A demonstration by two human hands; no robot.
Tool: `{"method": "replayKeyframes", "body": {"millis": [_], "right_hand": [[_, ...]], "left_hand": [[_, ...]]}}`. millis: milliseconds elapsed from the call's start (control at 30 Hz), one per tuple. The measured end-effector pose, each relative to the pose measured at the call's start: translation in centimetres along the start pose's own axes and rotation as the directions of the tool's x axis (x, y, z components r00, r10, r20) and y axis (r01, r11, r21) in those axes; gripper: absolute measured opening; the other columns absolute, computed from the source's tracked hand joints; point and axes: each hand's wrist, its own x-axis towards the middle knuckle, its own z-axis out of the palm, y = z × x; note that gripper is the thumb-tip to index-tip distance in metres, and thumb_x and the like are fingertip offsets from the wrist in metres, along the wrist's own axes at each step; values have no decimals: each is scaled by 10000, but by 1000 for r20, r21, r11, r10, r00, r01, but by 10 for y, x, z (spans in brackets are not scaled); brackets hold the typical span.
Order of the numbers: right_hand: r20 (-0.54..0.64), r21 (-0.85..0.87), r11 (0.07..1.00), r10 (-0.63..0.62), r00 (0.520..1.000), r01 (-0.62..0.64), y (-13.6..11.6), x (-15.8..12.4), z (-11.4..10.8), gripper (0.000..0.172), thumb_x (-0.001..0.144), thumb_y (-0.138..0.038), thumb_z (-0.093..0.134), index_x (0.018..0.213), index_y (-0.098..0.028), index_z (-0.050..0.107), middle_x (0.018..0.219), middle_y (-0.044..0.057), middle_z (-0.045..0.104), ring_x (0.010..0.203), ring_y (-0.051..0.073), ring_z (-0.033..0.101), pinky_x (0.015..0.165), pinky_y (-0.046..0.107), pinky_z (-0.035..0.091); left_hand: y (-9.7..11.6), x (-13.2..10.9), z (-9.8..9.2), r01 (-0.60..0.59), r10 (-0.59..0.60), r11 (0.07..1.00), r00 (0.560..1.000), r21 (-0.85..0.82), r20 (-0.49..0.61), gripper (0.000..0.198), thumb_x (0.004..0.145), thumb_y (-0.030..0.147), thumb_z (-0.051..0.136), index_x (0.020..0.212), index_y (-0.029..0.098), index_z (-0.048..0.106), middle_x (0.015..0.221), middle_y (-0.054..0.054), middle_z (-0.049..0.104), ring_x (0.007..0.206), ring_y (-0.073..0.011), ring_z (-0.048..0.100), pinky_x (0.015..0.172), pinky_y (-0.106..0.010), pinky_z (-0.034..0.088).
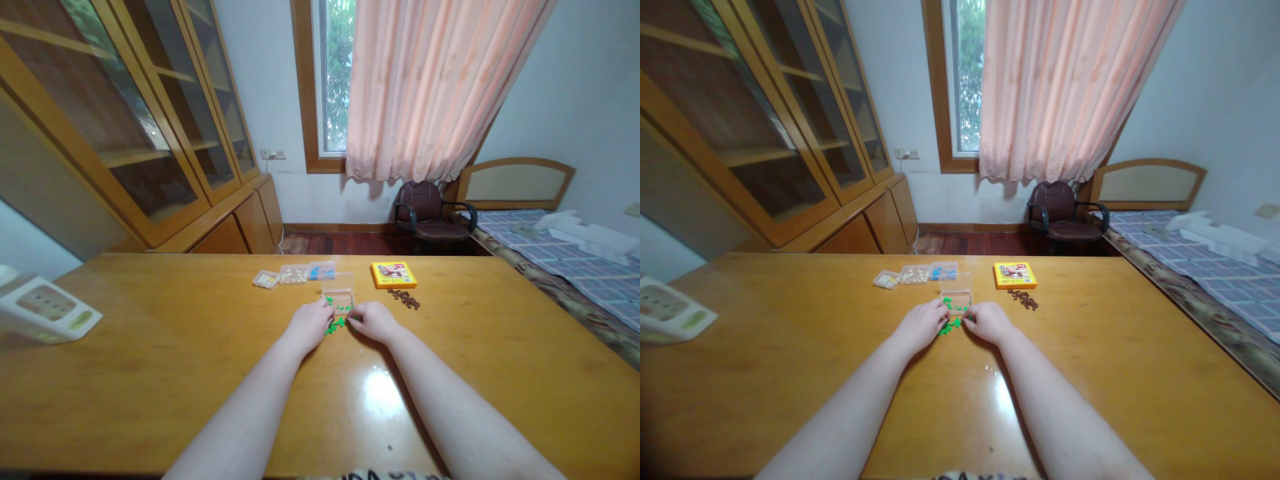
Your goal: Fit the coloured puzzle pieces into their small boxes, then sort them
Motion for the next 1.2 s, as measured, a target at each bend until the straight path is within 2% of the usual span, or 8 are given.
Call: {"method": "replayKeyframes", "body": {"millis": [133,433,600,733,867,933,1033,1200], "right_hand": [[9,-18,1000,-11,1000,11,1,-1,-1,227,809,-370,539,909,-274,719,836,27,722,740,168,634,633,237,380],[42,-80,996,-39,998,43,-3,1,-1,209,811,-312,536,861,-256,731,819,49,721,724,172,630,623,238,372],[-35,32,999,17,999,-16,0,1,0,232,828,-340,513,849,-230,717,749,36,698,662,143,586,595,225,344],[-71,148,988,63,995,-52,6,2,0,261,834,-354,495,824,-200,706,661,23,653,591,124,523,560,218,318],[-51,250,967,62,997,-47,12,2,0,319,846,-346,451,709,-163,673,595,7,599,547,110,473,540,211,309],[-20,295,954,50,999,-42,14,1,-1,272,815,-310,477,684,-156,658,581,-5,579,537,103,464,531,204,313],[24,327,943,52,998,-57,15,-1,-3,158,732,-240,543,755,-162,679,596,-16,585,535,97,473,518,194,318],[53,287,957,38,998,-51,16,-3,-6,227,690,-208,566,864,-188,710,600,-17,606,514,92,466,497,192,305]], "left_hand": [[2,1,3,-5,5,1000,1000,23,29,214,887,242,409,891,201,620,962,-80,590,816,-209,618,706,-317,461],[3,3,11,34,-35,999,997,18,65,232,901,240,385,920,184,609,991,-90,596,847,-195,618,758,-316,465],[-1,5,8,31,-31,999,999,-25,-34,228,914,274,383,943,199,597,982,-71,584,837,-184,607,747,-298,453],[-8,9,7,99,-109,992,983,-74,-147,220,915,278,391,992,211,585,1011,-60,579,899,-177,589,781,-283,440],[-14,12,11,142,-155,986,974,-90,-167,227,911,258,395,1027,215,585,1020,-54,581,897,-170,586,777,-274,440],[-14,11,13,104,-119,990,979,-99,-165,224,907,258,404,1024,220,591,1024,-50,580,891,-167,585,774,-271,441],[-9,9,15,-4,-10,995,991,-104,-133,219,904,267,415,981,225,615,998,-43,582,866,-160,583,770,-263,441],[3,6,15,-166,160,982,985,-92,-62,211,884,269,454,1011,252,623,949,-33,576,838,-156,575,766,-261,450]]}}
